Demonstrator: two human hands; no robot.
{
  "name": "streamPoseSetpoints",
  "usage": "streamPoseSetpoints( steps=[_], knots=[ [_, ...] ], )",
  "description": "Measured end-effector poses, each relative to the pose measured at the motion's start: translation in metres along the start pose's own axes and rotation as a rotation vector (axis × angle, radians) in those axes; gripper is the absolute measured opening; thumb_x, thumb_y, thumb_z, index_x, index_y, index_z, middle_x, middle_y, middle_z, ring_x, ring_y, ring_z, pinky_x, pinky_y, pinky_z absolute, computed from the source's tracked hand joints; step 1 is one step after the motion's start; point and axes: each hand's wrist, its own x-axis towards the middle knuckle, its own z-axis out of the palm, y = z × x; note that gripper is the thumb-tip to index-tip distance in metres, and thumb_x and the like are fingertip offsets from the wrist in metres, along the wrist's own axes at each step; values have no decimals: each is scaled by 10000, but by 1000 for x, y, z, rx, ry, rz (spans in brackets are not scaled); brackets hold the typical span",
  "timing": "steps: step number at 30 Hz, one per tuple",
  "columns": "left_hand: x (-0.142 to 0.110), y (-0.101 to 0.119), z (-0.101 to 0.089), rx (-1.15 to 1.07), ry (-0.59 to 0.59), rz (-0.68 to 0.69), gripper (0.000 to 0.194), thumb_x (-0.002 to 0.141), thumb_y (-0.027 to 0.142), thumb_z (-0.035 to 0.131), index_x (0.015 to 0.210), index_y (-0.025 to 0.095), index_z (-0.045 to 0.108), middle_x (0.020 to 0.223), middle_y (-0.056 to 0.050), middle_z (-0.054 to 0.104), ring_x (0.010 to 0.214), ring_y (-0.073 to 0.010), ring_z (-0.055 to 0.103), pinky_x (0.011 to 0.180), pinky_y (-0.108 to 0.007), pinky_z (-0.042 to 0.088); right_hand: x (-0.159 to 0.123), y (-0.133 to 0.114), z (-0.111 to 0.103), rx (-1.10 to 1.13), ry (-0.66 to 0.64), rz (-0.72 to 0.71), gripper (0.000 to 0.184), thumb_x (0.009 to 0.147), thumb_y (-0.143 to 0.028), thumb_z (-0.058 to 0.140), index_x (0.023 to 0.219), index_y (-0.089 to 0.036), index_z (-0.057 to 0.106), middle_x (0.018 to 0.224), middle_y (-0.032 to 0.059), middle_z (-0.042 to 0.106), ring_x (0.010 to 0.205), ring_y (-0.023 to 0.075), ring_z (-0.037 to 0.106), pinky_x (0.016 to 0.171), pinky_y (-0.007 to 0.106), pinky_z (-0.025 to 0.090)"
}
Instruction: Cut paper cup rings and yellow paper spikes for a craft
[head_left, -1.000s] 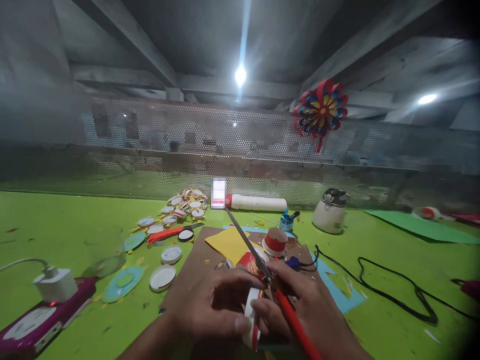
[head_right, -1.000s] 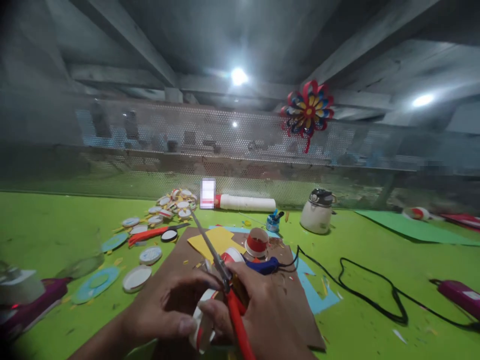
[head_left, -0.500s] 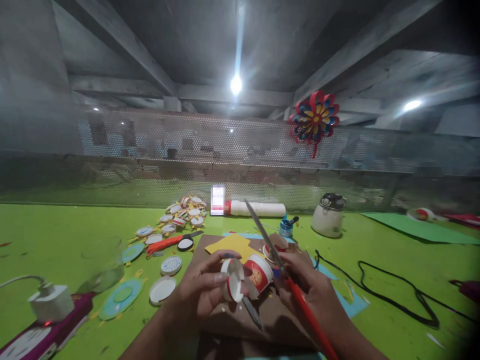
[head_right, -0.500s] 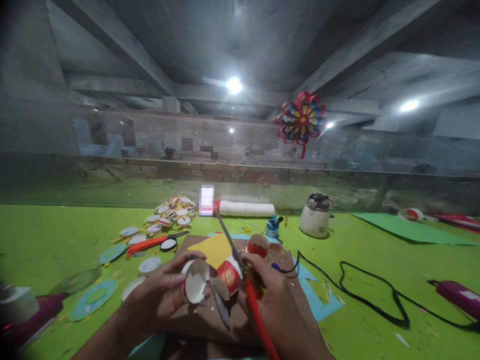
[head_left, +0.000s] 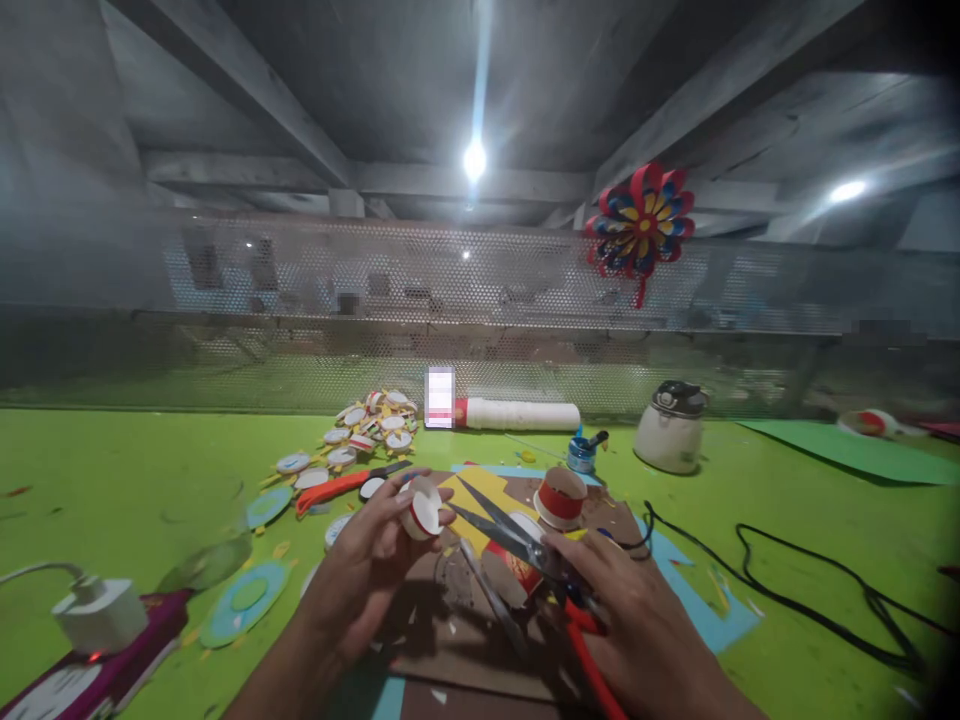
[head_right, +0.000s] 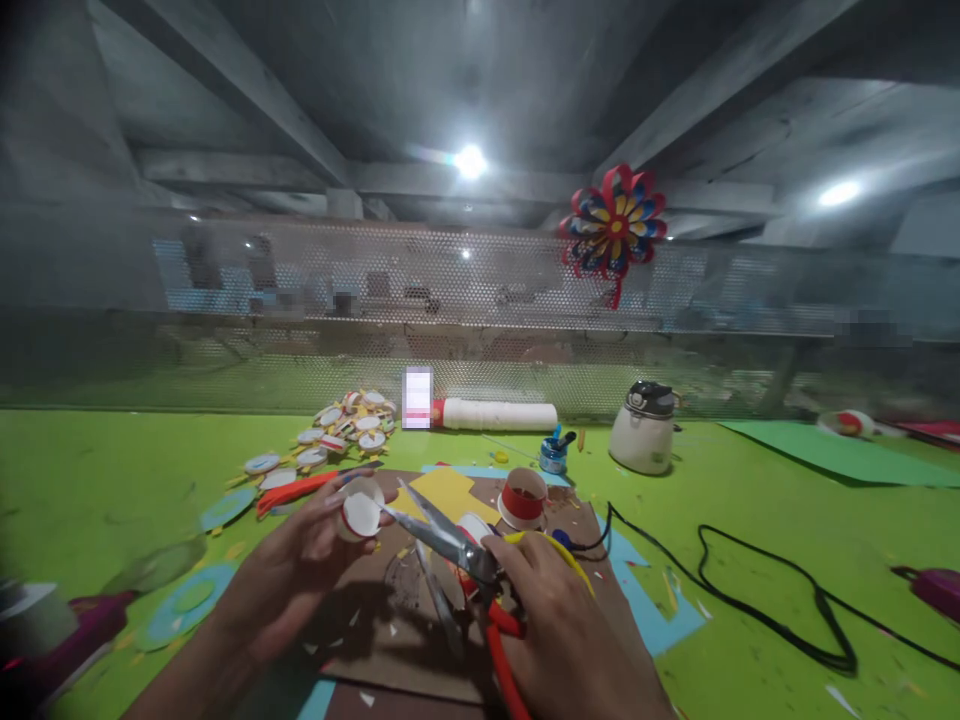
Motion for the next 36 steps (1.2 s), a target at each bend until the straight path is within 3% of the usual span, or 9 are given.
streamPoseSetpoints(
  steps=[6,11,21,24,29,33,36],
  knots=[
    [-1,-3,2,-38,-78,-56,237,818,217,604,1040,168,674,973,-104,722,890,-282,703,716,-338,560,-1,8,-1,-30,45,11,479,836,-213,554,1308,-255,482,1089,105,554,1004,274,550,838,457,497],
    [0,-1,1,-72,-61,-8,184,786,168,619,951,159,700,974,-122,737,920,-284,697,735,-350,575,-1,9,-1,-95,77,-6,484,814,-192,553,1291,-251,500,1046,106,544,962,279,560,795,445,504],
    [-1,2,1,5,-78,-27,232,856,258,595,1039,132,661,1064,-135,705,1007,-292,664,887,-424,539,2,16,5,-188,133,-62,557,796,-153,546,1339,-252,468,1104,131,535,1035,306,543,808,456,516],
    [2,8,0,32,-59,32,226,855,268,606,1034,133,638,1100,-141,690,1047,-304,649,929,-439,514,3,17,4,-182,142,-56,529,800,-139,527,1317,-246,496,1122,133,543,1042,300,551,812,450,521],
    [5,10,-2,102,18,204,304,796,239,691,1079,153,622,1144,-113,667,1098,-281,629,948,-376,507,3,13,-1,-42,186,30,451,801,-249,586,1251,-238,562,1135,120,594,1044,294,583,839,440,525],
    [4,2,-2,123,-53,225,442,767,210,721,1190,187,596,1262,-119,617,1135,-268,608,975,-367,486,2,3,-8,210,98,134,423,827,-415,592,1208,-231,597,1101,94,671,961,253,650,800,363,551],
    [0,0,3,143,-57,213,518,725,193,754,1220,192,599,1267,-134,620,1138,-273,605,971,-369,485,1,-3,-15,318,21,135,386,851,-455,542,1150,-236,650,941,67,727,865,245,682,756,345,558]
  ],
)
